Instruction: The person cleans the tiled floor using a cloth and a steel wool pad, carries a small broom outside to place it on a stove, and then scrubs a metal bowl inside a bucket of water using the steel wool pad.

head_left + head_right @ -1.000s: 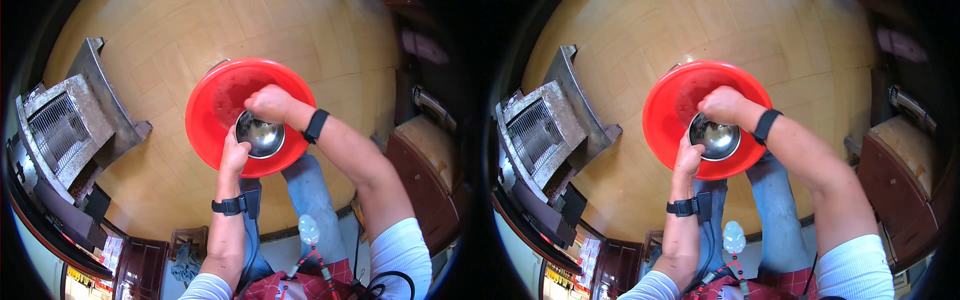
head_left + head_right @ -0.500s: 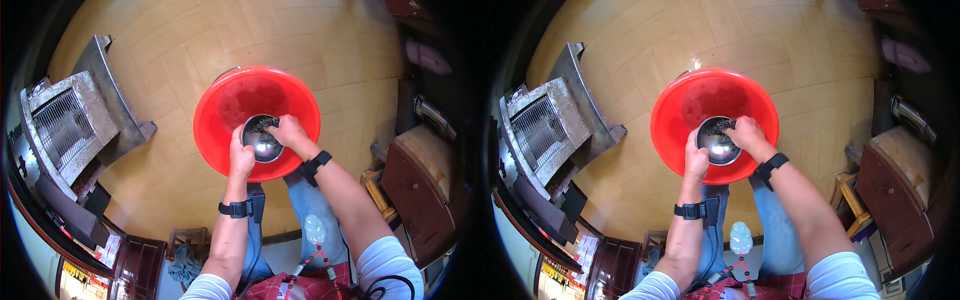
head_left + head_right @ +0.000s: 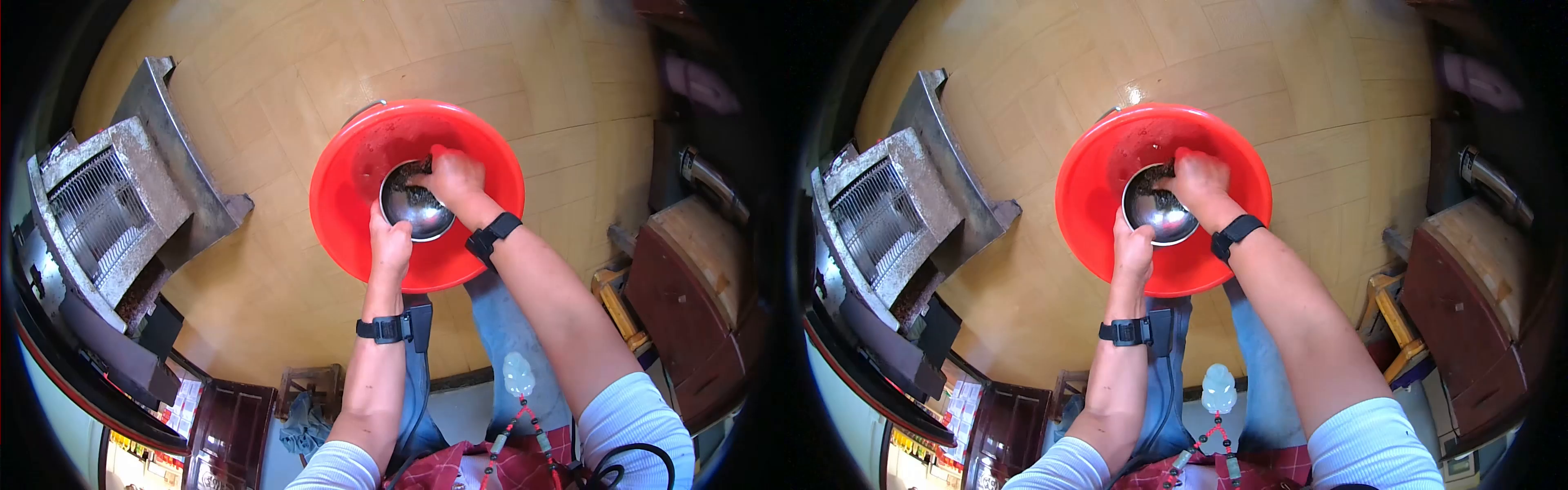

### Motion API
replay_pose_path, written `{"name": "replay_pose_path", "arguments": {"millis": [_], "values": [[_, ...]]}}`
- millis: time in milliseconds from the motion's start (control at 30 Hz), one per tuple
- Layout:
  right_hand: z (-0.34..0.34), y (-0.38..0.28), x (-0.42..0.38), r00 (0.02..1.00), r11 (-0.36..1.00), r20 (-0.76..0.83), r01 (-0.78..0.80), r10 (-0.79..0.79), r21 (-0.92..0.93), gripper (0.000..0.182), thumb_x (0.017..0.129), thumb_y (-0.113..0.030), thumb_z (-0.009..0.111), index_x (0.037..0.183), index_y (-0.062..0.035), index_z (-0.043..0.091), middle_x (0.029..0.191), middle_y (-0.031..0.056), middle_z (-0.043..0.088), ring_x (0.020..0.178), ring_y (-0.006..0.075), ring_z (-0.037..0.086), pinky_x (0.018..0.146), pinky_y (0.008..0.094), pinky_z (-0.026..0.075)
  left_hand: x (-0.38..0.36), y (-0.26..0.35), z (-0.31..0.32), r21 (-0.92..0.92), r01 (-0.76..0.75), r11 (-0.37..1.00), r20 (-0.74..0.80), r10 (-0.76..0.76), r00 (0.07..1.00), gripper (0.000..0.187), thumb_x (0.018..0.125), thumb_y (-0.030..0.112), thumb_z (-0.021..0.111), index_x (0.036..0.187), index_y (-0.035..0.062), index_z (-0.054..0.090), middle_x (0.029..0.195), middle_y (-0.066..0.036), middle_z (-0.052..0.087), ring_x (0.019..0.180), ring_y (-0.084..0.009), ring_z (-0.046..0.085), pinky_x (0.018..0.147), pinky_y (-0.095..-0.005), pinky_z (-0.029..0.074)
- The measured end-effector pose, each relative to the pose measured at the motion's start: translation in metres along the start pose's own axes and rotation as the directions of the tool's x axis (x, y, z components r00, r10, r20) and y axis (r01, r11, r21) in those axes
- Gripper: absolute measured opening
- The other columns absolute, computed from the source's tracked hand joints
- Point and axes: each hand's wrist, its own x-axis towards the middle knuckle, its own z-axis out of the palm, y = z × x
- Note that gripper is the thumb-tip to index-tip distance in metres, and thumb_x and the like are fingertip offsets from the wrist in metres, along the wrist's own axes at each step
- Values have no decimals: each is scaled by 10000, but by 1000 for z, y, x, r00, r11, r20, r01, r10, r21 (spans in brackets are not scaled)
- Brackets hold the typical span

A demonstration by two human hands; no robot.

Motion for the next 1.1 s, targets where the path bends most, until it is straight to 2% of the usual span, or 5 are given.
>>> {"name": "replay_pose_path", "arguments": {"millis": [367,533,700,967,1100], "values": [[7,11,-16,996,995,9,94,-94,-32,449,664,-410,752,884,-52,595,787,153,655,798,305,653,675,415,522,-6,-4,5,-2,-100,995,-64,100,993,590,617,-105,390,1205,-60,406,1133,-159,549,1085,-236,536,982,-314,379],[16,-3,-7,997,997,-43,-68,70,38,399,708,-413,711,927,-93,617,813,132,663,803,318,648,683,431,513,2,-5,2,79,-53,995,-122,62,991,576,634,-111,401,1208,-58,409,1146,-161,540,1086,-240,529,974,-309,377],[9,3,-35,978,994,173,-110,112,-21,566,668,-437,736,1020,-38,544,912,146,664,887,285,650,748,390,519,-6,-8,3,72,-146,987,-99,153,983,607,622,-135,367,1222,-54,398,1165,-159,531,1118,-236,516,994,-310,363],[11,2,-3,940,933,-66,321,-335,-164,448,664,-391,736,915,-59,570,810,151,649,771,308,645,647,427,510,-5,0,-1,128,-44,991,-43,50,998,621,623,-94,415,1242,-61,381,1169,-156,533,1117,-245,514,994,-307,357],[9,-6,-15,992,990,30,-124,122,70,424,723,-452,689,940,-94,625,886,130,669,858,294,649,717,416,515,-4,-9,2,174,-171,970,-151,198,969,587,628,-120,395,1210,-49,418,1143,-147,534,1088,-227,524,973,-306,382]]}}
